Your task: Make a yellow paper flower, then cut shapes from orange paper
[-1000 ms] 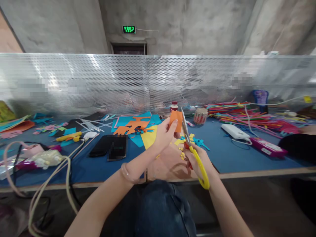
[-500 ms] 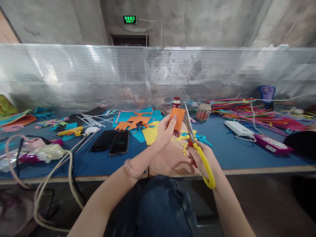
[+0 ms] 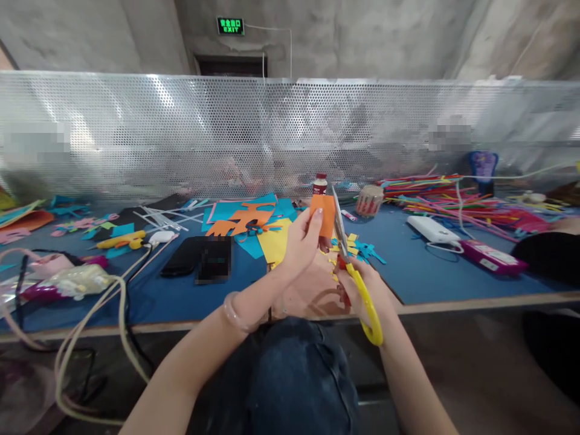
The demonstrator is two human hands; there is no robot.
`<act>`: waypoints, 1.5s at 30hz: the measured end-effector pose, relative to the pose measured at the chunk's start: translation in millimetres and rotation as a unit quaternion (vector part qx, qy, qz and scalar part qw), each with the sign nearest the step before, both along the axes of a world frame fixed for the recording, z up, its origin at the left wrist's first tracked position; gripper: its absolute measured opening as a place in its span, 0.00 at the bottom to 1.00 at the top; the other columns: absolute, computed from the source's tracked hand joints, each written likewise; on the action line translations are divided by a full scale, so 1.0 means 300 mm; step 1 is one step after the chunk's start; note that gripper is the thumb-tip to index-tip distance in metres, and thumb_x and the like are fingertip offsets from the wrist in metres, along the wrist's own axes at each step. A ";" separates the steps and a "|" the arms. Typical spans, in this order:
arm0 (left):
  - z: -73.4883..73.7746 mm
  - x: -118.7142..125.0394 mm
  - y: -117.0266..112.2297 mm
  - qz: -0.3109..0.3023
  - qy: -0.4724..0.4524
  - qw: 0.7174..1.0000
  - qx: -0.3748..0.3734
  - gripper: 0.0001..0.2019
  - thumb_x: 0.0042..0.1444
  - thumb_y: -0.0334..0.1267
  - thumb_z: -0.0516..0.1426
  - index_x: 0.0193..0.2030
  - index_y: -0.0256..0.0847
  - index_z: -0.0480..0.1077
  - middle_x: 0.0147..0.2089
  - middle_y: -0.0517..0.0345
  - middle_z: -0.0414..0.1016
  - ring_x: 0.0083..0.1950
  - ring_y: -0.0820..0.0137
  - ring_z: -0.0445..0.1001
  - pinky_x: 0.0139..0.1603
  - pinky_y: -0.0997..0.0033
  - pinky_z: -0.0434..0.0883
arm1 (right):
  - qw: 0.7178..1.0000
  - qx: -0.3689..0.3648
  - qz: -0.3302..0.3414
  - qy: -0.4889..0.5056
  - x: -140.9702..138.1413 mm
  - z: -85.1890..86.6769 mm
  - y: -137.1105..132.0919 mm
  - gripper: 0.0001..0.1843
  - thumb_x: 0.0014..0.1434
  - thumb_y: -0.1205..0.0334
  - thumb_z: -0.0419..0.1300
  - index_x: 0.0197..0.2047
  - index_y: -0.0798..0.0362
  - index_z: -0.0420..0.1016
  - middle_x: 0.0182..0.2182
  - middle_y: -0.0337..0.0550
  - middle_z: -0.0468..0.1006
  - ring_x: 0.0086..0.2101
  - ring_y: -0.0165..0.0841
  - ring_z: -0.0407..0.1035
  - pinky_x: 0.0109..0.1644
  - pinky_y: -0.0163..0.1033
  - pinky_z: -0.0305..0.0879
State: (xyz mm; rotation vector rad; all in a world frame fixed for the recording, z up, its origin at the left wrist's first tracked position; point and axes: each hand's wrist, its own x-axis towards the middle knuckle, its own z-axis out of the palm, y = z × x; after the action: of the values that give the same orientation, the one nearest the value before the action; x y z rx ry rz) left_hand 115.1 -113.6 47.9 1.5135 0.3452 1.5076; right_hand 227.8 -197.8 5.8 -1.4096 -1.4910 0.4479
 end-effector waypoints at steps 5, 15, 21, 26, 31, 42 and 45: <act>-0.003 0.001 -0.001 0.006 0.012 1.000 0.012 0.15 0.63 0.49 0.49 0.31 0.42 0.61 0.16 0.68 0.66 0.14 0.78 0.66 0.15 0.79 0.65 | 1.000 0.009 -0.002 0.004 -0.008 0.005 -0.009 0.10 0.56 0.56 0.52 0.30 0.53 0.66 0.17 0.35 0.66 0.18 0.29 0.60 0.22 0.33 0.57; -0.012 0.007 -0.007 0.006 0.019 1.000 -0.007 0.17 0.61 0.53 0.49 0.32 0.42 0.61 0.16 0.67 0.66 0.14 0.77 0.65 0.14 0.78 0.65 | 1.000 -0.001 -0.005 0.013 -0.019 -0.002 -0.006 0.09 0.56 0.56 0.52 0.30 0.52 0.65 0.16 0.34 0.64 0.17 0.29 0.60 0.21 0.33 0.57; -0.007 0.006 -0.016 0.012 0.025 1.000 -0.008 0.18 0.61 0.54 0.49 0.31 0.42 0.61 0.15 0.67 0.65 0.13 0.77 0.64 0.14 0.78 0.65 | 1.000 0.011 -0.006 0.021 -0.021 -0.010 -0.005 0.09 0.54 0.56 0.53 0.26 0.51 0.62 0.15 0.35 0.64 0.18 0.30 0.61 0.21 0.34 0.57; 0.001 -0.001 -0.018 -0.008 0.024 1.000 -0.006 0.17 0.61 0.54 0.49 0.31 0.42 0.61 0.16 0.67 0.67 0.13 0.77 0.65 0.14 0.78 0.65 | 1.000 0.013 -0.016 0.011 -0.022 -0.009 -0.008 0.11 0.55 0.56 0.52 0.24 0.51 0.61 0.14 0.34 0.62 0.17 0.30 0.60 0.21 0.34 0.57; 0.005 -0.010 -0.019 -0.015 0.031 0.999 0.002 0.16 0.61 0.51 0.50 0.30 0.42 0.61 0.15 0.67 0.66 0.13 0.76 0.65 0.14 0.78 0.65 | 0.999 0.016 -0.037 -0.015 -0.018 0.001 -0.022 0.12 0.56 0.54 0.53 0.25 0.51 0.64 0.15 0.35 0.63 0.17 0.30 0.61 0.20 0.33 0.57; 0.014 -0.029 -0.018 -0.054 0.063 0.997 -0.002 0.14 0.61 0.50 0.50 0.35 0.41 0.65 0.15 0.67 0.67 0.14 0.77 0.65 0.15 0.78 0.65 | 0.997 0.001 -0.056 -0.050 0.017 0.013 -0.057 0.14 0.57 0.52 0.52 0.27 0.52 0.68 0.14 0.36 0.64 0.19 0.33 0.65 0.22 0.34 0.59; 0.018 -0.045 -0.013 -0.076 0.081 0.994 -0.002 0.14 0.60 0.50 0.51 0.36 0.41 0.66 0.15 0.67 0.66 0.14 0.77 0.66 0.15 0.78 0.67 | 0.996 0.003 -0.049 -0.074 0.033 0.009 -0.070 0.15 0.57 0.52 0.52 0.25 0.52 0.66 0.15 0.37 0.64 0.19 0.33 0.64 0.22 0.34 0.58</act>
State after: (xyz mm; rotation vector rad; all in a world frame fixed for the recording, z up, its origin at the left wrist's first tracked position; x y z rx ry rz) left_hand 101.7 -117.5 53.5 1.6257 0.3202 1.2678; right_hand 237.7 -218.8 8.6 -1.5308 -1.5316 0.2829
